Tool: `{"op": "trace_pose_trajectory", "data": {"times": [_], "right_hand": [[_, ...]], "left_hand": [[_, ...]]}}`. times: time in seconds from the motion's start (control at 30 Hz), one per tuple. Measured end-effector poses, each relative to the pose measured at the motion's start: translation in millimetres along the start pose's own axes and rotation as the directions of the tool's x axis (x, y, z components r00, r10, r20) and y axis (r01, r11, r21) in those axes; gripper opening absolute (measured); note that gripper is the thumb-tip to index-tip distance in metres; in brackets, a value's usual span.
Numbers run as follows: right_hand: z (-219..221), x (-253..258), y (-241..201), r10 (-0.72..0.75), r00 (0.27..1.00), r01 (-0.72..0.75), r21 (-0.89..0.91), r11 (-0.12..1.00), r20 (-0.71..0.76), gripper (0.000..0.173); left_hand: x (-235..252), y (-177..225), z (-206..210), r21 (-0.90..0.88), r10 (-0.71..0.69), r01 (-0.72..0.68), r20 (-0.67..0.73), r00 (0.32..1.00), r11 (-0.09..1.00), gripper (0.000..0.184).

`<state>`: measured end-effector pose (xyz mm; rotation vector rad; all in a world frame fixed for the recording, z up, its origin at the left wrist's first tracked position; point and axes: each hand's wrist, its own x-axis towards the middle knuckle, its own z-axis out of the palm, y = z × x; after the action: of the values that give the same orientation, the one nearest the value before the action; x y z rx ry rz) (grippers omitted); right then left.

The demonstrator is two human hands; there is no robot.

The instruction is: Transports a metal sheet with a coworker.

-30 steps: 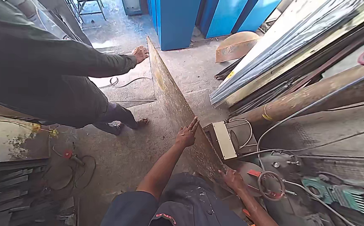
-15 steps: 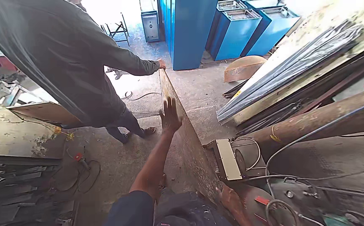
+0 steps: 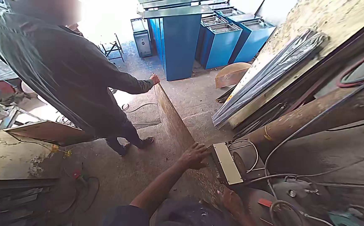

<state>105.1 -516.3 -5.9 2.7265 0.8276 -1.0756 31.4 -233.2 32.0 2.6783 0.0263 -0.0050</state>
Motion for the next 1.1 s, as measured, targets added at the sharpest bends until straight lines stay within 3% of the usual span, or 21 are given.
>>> {"op": "trace_pose_trajectory", "data": {"times": [0.07, 0.17, 0.27, 0.4, 0.47, 0.6, 0.77, 0.93, 1.1], "right_hand": [[0, -1, -1, -0.006, 1.000, 0.006, 0.002, 1.000, -0.005, 0.049], [-2, -4, -6, 0.000, 1.000, 0.001, -0.038, 0.999, 0.013, 0.047], [0, -4, 1, -0.031, 0.997, 0.031, -0.002, 1.000, 0.065, 0.051], [5, -20, 34, -0.126, 0.983, 0.087, 0.260, 0.962, 0.137, 0.059], [12, -31, 53, -0.118, 0.980, 0.070, 0.277, 0.958, 0.159, 0.059], [23, -47, 66, -0.047, 0.981, 0.034, 0.070, 0.997, 0.190, 0.067], [6, -55, 47, 0.019, 0.965, 0.052, -0.263, 0.964, 0.261, 0.067], [-3, -44, 39, -0.033, 0.922, 0.167, -0.320, 0.933, 0.386, 0.057], [4, -49, 31, -0.020, 0.914, 0.166, -0.327, 0.930, 0.405, 0.040]], "left_hand": [[5, 38, 50, -0.023, 0.173, -0.172, 0.085, 0.981, 0.985, 0.075], [7, 69, 95, 0.014, 0.205, -0.211, 0.175, 0.963, 0.977, 0.070], [5, 70, 110, 0.021, 0.178, -0.182, 0.128, 0.976, 0.983, 0.049], [2, 67, 105, 0.002, 0.158, -0.160, 0.140, 0.978, 0.987, 0.048], [0, 66, 104, -0.002, 0.161, -0.162, 0.136, 0.978, 0.987, 0.048], [-4, 65, 106, -0.043, 0.166, -0.162, 0.101, 0.981, 0.986, 0.046], [-5, 69, 102, -0.065, 0.111, -0.103, 0.130, 0.985, 0.993, 0.063], [-10, 60, 114, -0.129, 0.152, -0.141, 0.085, 0.985, 0.982, 0.056], [-19, 51, 116, -0.182, 0.182, -0.164, 0.087, 0.980, 0.970, 0.053]]}}
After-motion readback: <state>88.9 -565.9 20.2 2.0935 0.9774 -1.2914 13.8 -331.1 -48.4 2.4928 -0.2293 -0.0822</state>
